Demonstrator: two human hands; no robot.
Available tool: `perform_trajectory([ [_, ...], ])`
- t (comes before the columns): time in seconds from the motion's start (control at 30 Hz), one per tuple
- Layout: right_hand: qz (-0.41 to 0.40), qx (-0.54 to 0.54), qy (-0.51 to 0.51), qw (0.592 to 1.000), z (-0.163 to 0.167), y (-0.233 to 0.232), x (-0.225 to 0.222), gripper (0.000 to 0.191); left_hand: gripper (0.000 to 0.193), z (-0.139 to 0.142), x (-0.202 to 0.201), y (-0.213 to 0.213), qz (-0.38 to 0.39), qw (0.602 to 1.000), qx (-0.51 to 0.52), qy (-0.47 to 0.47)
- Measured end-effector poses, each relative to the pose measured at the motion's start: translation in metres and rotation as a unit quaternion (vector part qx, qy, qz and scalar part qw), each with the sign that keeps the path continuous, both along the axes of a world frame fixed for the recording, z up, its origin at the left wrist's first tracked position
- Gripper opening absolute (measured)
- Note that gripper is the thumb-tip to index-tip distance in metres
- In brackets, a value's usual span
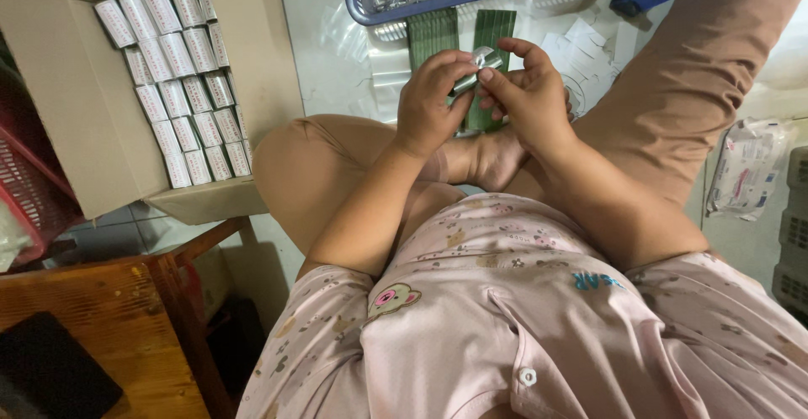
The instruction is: The person sits on the floor and wraps strips of green leaf around small white boxes, folding and pressing the leaf to cover each box, then places finished boxes into a carton alongside other completed boxes.
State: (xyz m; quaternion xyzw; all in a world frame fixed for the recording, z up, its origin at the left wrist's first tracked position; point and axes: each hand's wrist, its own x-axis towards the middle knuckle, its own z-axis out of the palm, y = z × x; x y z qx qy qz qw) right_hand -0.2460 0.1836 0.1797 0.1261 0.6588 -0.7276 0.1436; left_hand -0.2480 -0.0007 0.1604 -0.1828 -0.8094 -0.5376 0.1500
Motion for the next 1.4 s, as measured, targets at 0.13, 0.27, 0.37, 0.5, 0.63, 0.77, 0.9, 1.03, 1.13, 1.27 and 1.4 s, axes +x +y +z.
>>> perform_trajectory([
  [0.13,0.003,0.172,0.104,0.980,0.004,-0.002,0.002,0.051,0.040,-0.002,0.000,0.003,-0.006,0.997,0.040,-0.058],
  [0.27,0.064,0.372,0.317,0.870,0.010,0.019,0.003,0.032,0.039,-0.010,0.002,0.015,-0.016,0.991,0.066,-0.120],
  [0.37,0.174,0.419,0.364,0.813,0.009,0.046,-0.005,0.026,0.045,-0.021,0.004,0.024,-0.062,0.956,0.142,-0.251],
  [0.5,0.356,0.252,0.165,0.885,0.000,0.087,-0.033,0.045,0.054,-0.034,0.004,0.036,-0.175,0.876,0.260,-0.367],
  [0.63,0.276,0.025,-0.103,0.955,-0.013,0.119,-0.030,0.067,0.050,-0.041,0.006,0.048,-0.175,0.857,0.262,-0.407],
  [0.77,0.172,-0.128,-0.226,0.950,-0.040,0.114,-0.005,0.059,0.043,-0.046,0.011,0.053,-0.244,0.838,0.334,-0.357],
  [0.9,0.181,-0.104,-0.023,0.978,-0.040,0.116,0.006,0.056,0.041,-0.043,0.012,0.050,-0.220,0.886,0.301,-0.276],
  [1.03,0.193,-0.126,0.106,0.967,-0.023,0.120,0.011,0.066,0.055,-0.022,0.011,0.047,-0.227,0.860,0.339,-0.307],
  [1.13,0.204,-0.096,0.162,0.961,-0.014,0.120,0.014,0.072,0.067,-0.001,0.011,0.042,-0.224,0.904,0.249,-0.268],
  [1.27,0.216,-0.040,0.187,0.958,-0.003,0.118,0.018,0.073,0.079,0.019,0.009,0.036,-0.237,0.934,0.130,-0.233],
  [1.4,0.246,0.074,0.187,0.948,0.021,0.077,0.022,0.080,0.075,0.036,0.016,0.005,-0.209,0.968,-0.009,-0.136],
])
